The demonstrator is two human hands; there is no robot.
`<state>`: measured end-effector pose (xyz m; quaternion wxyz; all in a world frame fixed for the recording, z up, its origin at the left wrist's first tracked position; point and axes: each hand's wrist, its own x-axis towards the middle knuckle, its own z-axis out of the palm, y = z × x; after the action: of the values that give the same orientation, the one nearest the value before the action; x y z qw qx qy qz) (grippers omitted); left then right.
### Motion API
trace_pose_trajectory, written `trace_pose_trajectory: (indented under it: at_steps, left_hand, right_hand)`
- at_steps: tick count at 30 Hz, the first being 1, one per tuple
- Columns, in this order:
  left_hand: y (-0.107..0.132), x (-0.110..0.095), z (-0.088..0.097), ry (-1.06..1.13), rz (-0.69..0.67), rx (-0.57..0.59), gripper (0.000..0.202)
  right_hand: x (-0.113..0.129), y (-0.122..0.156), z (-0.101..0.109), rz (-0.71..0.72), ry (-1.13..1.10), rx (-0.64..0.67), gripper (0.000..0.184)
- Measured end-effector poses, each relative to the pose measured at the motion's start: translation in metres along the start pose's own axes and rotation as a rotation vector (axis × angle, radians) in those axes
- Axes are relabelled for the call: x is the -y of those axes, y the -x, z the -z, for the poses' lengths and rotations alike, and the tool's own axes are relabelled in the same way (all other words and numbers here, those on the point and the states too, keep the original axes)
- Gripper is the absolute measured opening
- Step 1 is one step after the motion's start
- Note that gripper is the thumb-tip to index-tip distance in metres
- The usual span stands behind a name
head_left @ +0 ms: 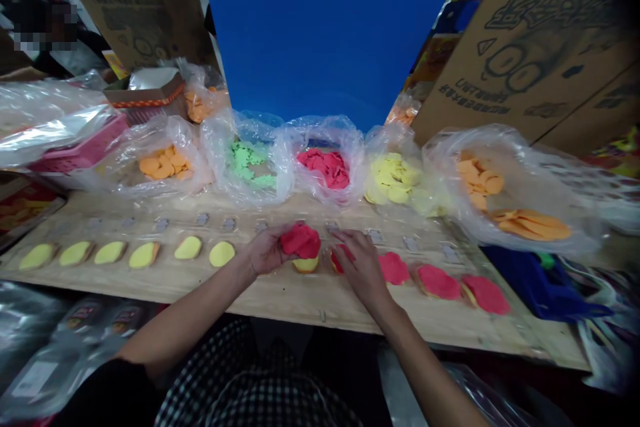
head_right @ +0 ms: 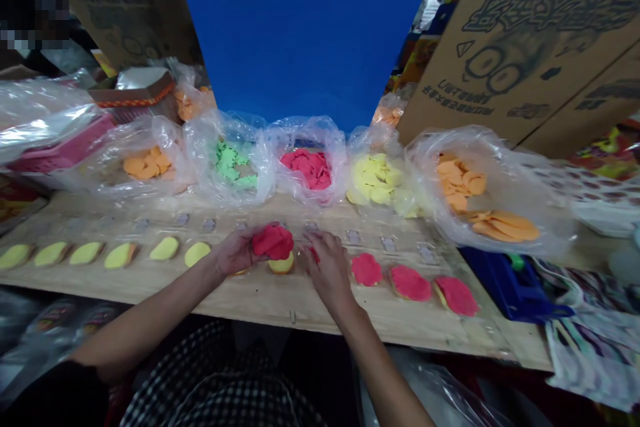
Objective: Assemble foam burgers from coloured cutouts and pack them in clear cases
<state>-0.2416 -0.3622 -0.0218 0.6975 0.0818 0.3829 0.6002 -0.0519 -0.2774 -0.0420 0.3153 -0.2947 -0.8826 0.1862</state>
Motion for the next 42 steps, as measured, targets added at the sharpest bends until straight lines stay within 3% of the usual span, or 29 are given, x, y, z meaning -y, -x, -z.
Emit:
trace_pose_trajectory:
  at_steps: [4,8,14,17,20,23,26,30,34,37,42]
  left_hand:
    - [0.001,0.004,-0.003,0.029,0.031,0.041,0.031]
    - [0.006,0.002,-0.004,0.045,0.034,0.119,0.042]
    - [0.010,-0.001,0.005,0.095,0.090,0.150,0.047]
    - [0.010,-0.001,0.007,0.074,0.083,0.175,0.052]
    - [0.014,-0.001,0.008,0.017,0.021,0.155,0.050]
    - [0.017,-0.001,0.007,-0.060,-0.085,0.087,0.036]
    - [0.019,-0.002,0.006,-0.135,-0.131,0.028,0.030]
    - [0.021,-0.008,0.008,-0.230,-0.099,-0.031,0.029]
    - [0.028,-0.021,0.020,-0.267,-0.171,-0.136,0.028]
    - [0.034,-0.031,0.034,-0.261,-0.207,-0.221,0.028]
    - [0.042,-0.036,0.050,-0.239,-0.207,-0.220,0.028]
  right_hand:
    - [0.022,-0.028,-0.020,0.006,0.022,0.110,0.033]
    - [0.032,-0.040,-0.029,0.057,-0.046,0.201,0.030]
    - [0.043,-0.045,-0.024,0.093,-0.288,0.080,0.010]
    - [0.050,-0.048,-0.022,-0.023,-0.466,-0.014,0.010]
    - [0.055,-0.052,-0.023,-0.257,-0.755,-0.080,0.015]
    - [0.055,-0.054,-0.027,-0.447,-0.968,-0.073,0.024]
    - [0.054,-0.050,-0.030,-0.544,-1.027,-0.043,0.029]
    - [0.048,-0.040,-0.031,-0.565,-0.952,0.009,0.031]
    - [0.038,-0.033,-0.032,-0.537,-0.789,0.134,0.028]
    - [0.031,-0.031,-0.036,-0.419,-0.540,0.303,0.022]
    - [0.033,-0.030,-0.041,-0.211,0.035,0.482,0.016]
